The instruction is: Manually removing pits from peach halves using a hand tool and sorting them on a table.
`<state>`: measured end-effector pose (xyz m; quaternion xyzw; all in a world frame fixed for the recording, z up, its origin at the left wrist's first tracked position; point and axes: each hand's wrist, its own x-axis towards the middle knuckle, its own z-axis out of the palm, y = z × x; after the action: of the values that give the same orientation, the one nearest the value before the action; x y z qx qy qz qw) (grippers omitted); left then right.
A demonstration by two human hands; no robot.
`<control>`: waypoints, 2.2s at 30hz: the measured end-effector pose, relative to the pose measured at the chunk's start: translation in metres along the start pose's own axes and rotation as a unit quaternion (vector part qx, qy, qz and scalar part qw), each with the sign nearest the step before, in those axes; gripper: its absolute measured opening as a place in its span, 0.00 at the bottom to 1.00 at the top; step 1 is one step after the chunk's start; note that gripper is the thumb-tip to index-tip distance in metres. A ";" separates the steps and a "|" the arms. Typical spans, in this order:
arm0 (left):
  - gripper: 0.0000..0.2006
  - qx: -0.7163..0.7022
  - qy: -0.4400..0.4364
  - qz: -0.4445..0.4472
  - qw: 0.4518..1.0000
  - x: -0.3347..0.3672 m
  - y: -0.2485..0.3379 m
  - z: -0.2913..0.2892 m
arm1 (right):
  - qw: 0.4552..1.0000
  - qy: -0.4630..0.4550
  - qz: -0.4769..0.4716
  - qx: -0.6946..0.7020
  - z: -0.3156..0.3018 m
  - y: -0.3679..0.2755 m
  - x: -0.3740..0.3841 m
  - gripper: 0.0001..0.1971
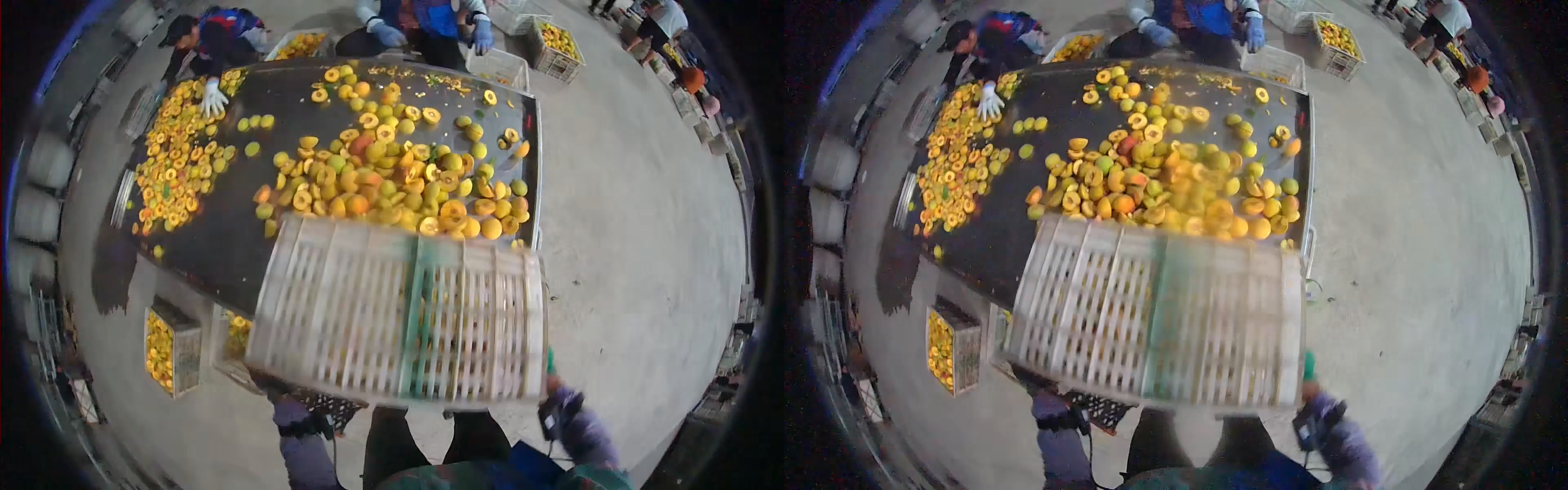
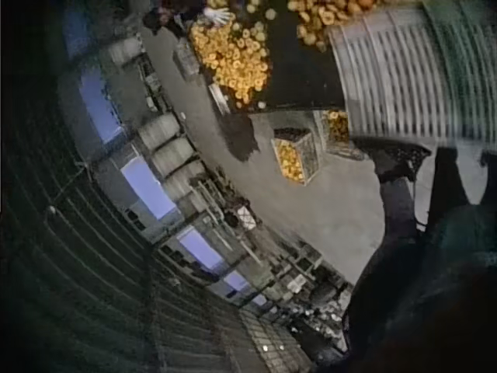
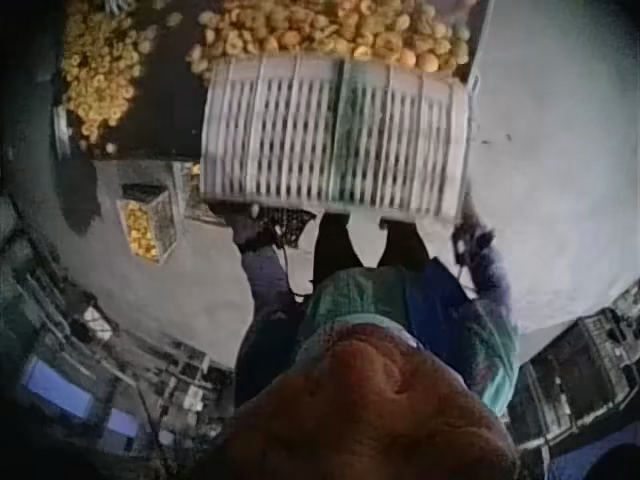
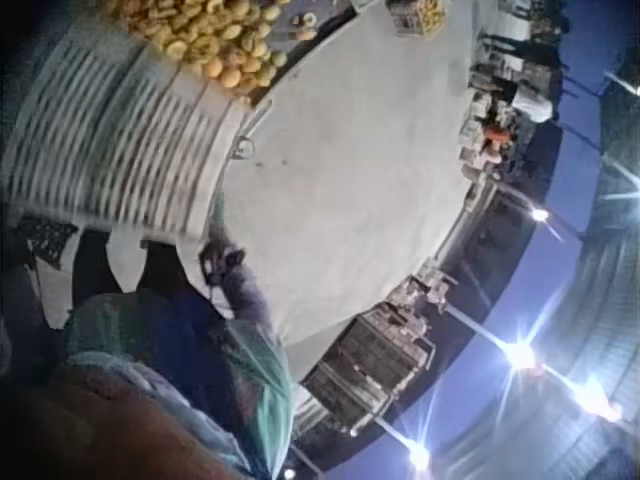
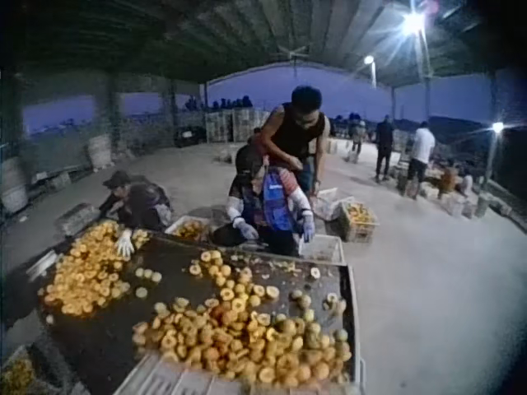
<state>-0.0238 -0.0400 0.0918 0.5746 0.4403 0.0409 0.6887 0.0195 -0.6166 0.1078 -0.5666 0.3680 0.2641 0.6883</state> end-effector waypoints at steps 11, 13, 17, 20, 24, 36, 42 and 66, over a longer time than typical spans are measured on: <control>0.27 -0.222 -0.152 0.056 0.962 0.243 0.136 0.164 | 0.912 0.174 -0.297 -0.221 0.127 -0.079 0.037 0.20; 0.26 -0.297 -0.192 0.044 0.934 0.261 0.141 0.147 | 0.900 0.232 -0.305 -0.206 0.162 -0.087 0.041 0.19; 0.24 -0.256 -0.183 0.066 0.947 0.241 0.148 0.156 | 0.922 0.216 -0.321 -0.026 0.156 -0.095 0.053 0.15; 0.25 0.311 -0.068 0.178 0.931 0.113 0.178 0.187 | 0.918 0.244 -0.310 -0.030 0.126 -0.081 0.050 0.15; 0.23 -0.437 -0.311 0.085 0.840 0.108 0.219 0.094 | 0.906 0.254 -0.323 -0.100 0.149 -0.155 -0.056 0.14; 0.21 0.032 -0.372 0.256 0.891 -0.114 0.169 0.056 | 0.691 0.511 -0.489 -0.151 -0.001 -0.082 -0.370 0.17; 0.18 0.124 -0.559 -0.083 0.816 -0.226 0.015 0.070 | 0.620 0.562 -0.390 -0.384 -0.106 0.025 -0.535 0.15; 0.15 0.768 -0.309 0.074 0.556 0.041 -0.155 -0.120 | 0.686 0.467 0.220 -0.513 0.064 0.579 -0.321 0.18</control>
<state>-0.1472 0.0212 -0.0539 0.8935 0.0211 -0.4423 0.0748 -0.6084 -0.4107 0.0328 -0.7840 0.5630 0.2571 -0.0482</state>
